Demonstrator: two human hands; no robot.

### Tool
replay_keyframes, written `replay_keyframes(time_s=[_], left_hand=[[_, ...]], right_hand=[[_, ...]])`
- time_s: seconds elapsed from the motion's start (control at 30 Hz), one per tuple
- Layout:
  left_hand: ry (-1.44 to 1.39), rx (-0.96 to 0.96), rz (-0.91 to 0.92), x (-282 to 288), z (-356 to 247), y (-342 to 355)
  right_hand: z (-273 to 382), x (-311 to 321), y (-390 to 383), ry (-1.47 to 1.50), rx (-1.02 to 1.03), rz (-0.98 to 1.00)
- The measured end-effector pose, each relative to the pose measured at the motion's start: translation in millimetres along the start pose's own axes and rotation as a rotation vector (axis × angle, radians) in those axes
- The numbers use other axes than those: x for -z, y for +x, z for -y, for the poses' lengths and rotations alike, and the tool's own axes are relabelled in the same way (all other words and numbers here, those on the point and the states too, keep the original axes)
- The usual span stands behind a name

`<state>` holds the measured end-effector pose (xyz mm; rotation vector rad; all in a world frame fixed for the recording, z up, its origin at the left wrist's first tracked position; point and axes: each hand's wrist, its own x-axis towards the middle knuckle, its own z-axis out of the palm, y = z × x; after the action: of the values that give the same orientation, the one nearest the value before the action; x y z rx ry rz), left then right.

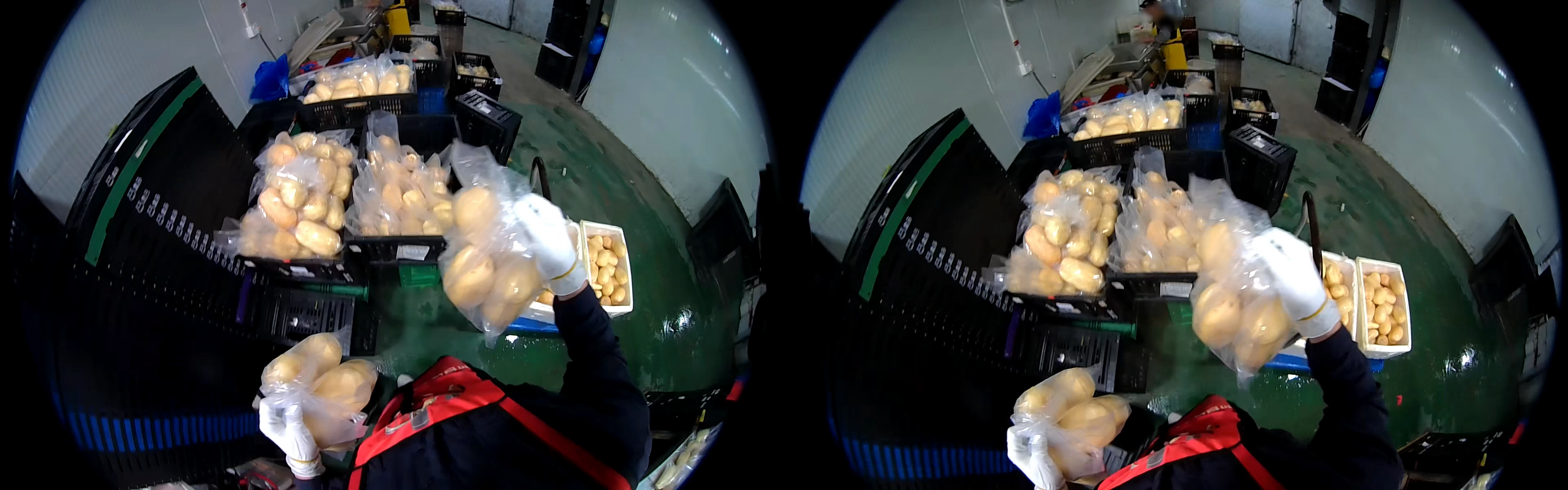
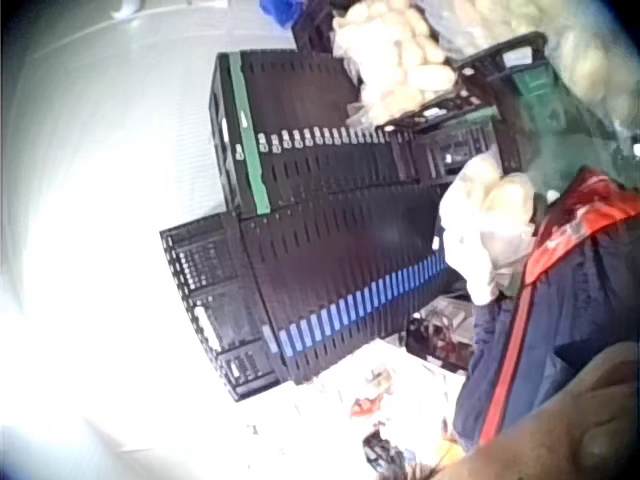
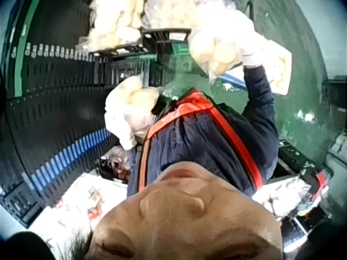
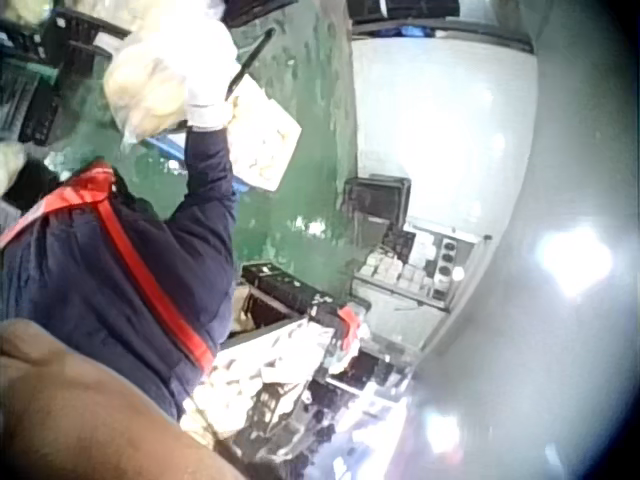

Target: The person picks peeled potatoes from a metal table and places them into clear plastic bags. They seal the bags and place them into black crates. A coworker is visible in the background performing similar tasks.

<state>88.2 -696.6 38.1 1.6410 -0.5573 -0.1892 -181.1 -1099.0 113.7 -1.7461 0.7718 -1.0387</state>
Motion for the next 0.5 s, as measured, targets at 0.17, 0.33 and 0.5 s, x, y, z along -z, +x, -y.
replay_keyframes(time_s=[0.17,0.33,0.5], left_hand=[[-0.064,-0.045,0.131,-56,8,74],[-0.089,-0.015,0.080,-106,17,136],[0.022,0.058,0.028,-173,14,178]], right_hand=[[-8,37,69,0.235,-0.128,-0.143],[-48,57,175,0.058,-0.025,-0.071],[-118,55,320,-0.098,-0.004,0.037]])
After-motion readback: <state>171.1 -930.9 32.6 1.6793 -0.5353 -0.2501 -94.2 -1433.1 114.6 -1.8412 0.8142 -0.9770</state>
